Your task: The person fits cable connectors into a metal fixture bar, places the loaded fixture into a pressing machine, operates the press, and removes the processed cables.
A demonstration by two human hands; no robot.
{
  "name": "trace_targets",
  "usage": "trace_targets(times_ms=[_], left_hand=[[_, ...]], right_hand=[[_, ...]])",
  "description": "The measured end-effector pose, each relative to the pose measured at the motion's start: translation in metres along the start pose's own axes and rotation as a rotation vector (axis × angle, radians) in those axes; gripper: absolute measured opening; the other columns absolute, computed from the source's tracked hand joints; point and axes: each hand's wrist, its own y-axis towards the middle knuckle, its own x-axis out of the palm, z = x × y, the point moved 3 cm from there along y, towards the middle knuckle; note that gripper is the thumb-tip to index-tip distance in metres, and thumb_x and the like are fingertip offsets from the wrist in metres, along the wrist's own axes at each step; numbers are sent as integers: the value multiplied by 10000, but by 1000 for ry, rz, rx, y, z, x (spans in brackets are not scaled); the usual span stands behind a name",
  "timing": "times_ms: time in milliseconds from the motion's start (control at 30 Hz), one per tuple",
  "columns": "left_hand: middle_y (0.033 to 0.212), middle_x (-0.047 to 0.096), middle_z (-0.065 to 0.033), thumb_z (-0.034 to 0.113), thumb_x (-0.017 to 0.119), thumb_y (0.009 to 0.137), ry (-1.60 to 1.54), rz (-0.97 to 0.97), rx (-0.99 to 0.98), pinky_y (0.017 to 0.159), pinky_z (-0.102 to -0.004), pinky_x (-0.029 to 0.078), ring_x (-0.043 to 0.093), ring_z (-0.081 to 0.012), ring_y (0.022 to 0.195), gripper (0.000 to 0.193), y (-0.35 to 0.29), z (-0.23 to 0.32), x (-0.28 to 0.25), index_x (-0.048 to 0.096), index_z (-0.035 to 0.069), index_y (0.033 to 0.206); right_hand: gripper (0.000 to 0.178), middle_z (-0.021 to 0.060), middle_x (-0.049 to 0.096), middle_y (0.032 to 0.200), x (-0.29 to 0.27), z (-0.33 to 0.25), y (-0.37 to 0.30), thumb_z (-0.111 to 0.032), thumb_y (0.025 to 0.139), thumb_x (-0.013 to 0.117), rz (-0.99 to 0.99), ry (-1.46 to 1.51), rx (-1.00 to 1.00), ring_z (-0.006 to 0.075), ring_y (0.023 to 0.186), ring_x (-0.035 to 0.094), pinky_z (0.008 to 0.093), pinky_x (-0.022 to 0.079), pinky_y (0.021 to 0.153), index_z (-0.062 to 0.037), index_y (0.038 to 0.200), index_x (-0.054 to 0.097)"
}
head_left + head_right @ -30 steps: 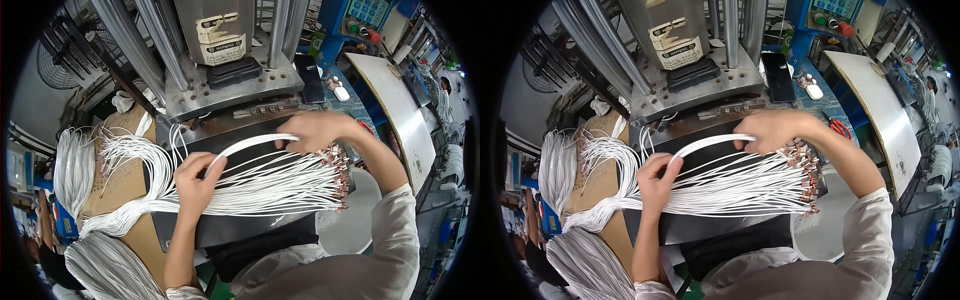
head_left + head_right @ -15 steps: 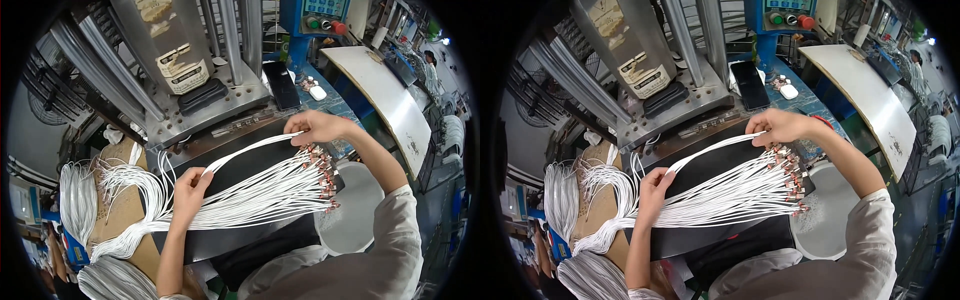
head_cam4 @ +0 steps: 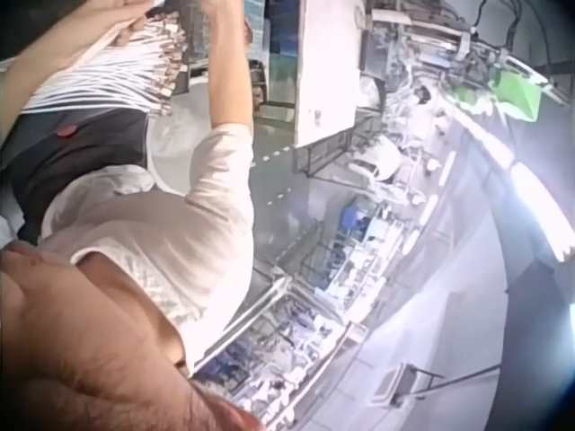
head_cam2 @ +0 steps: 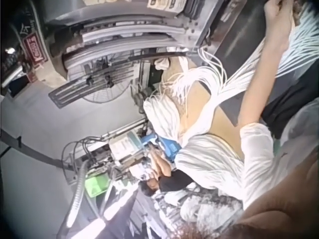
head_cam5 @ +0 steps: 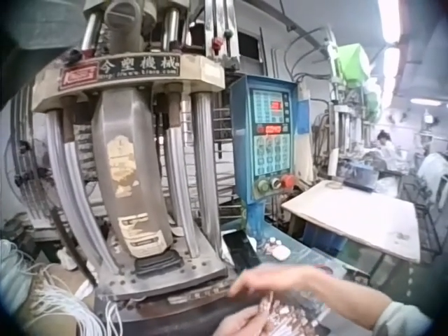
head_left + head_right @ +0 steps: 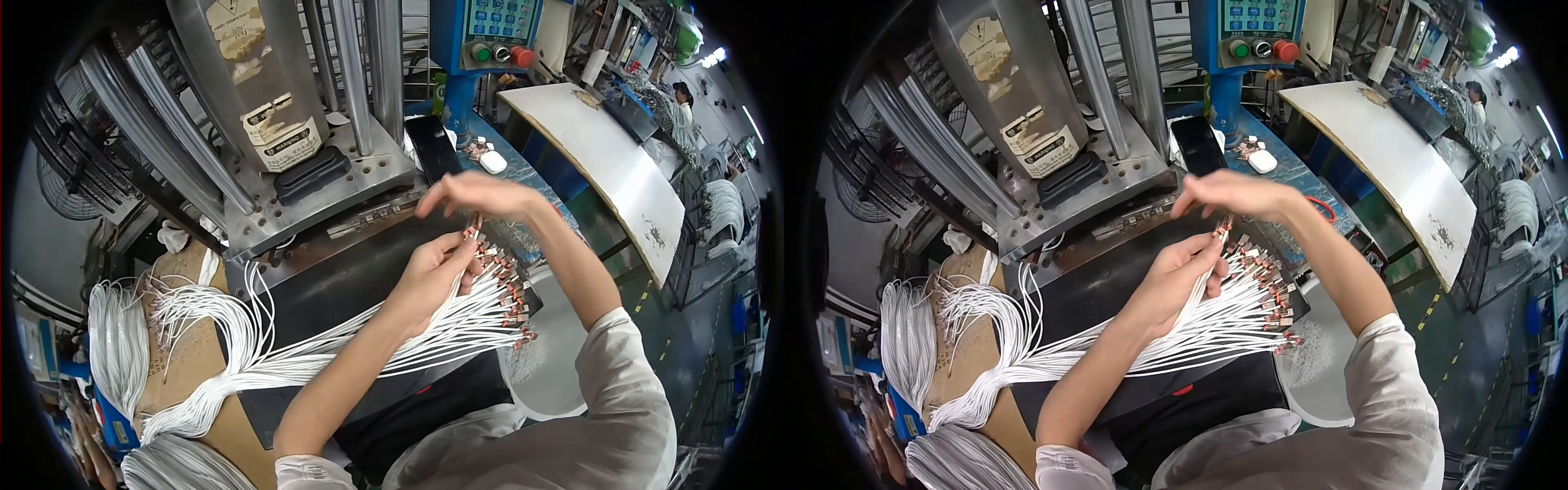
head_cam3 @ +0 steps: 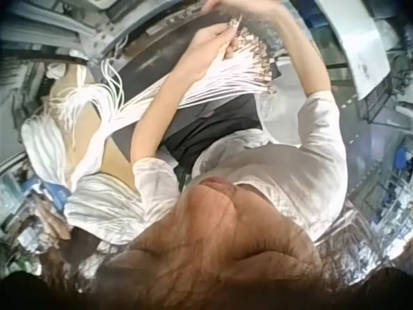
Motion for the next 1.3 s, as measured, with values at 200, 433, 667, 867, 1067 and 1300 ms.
trace_targets(times_ms=[200,433,667,867,1067,1300], left_hand=[[850,556,-9,224,535,1062,14,199,-68,550,-230,391,466,-73,611,265,-47,-16,-69,575,24,1231],[927,615,-34,161,585,1034,-59,305,4,642,-236,511,607,-116,716,244,-74,-22,-71,588,16,1230],[908,669,-31,72,707,941,5,431,1,679,-231,520,631,-89,771,177,-72,-26,-79,661,-24,1083],[857,685,-29,44,749,893,144,511,86,669,-223,510,619,-66,769,143,-62,-32,-77,690,-44,989],[858,692,-37,35,739,900,202,567,67,660,-223,512,623,-68,736,111,-58,-30,-76,681,-27,972],[870,698,-57,75,723,928,98,556,79,665,-241,534,645,-95,731,109,-64,-26,-77,678,-19,960]], right_hand=[[616,139,557,1378,48,7,38,-524,1017,496,59,-628,-64,313,1280,499,440,384,1059,9,1309,598],[457,195,526,1368,74,27,68,-250,894,697,441,-1185,5,392,1234,525,494,408,1020,18,1249,592],[309,175,645,1013,79,24,52,-266,931,695,391,-760,-35,307,836,652,373,503,744,8,1055,627],[278,54,638,785,89,32,43,-279,1014,623,161,268,109,134,755,614,264,482,698,-2,1038,631],[254,-12,613,809,100,32,40,-264,1049,566,121,204,51,66,750,578,242,470,681,-19,1048,634],[245,-22,601,802,94,21,34,-253,1046,572,127,226,169,51,743,555,226,453,662,-16,1080,628]])
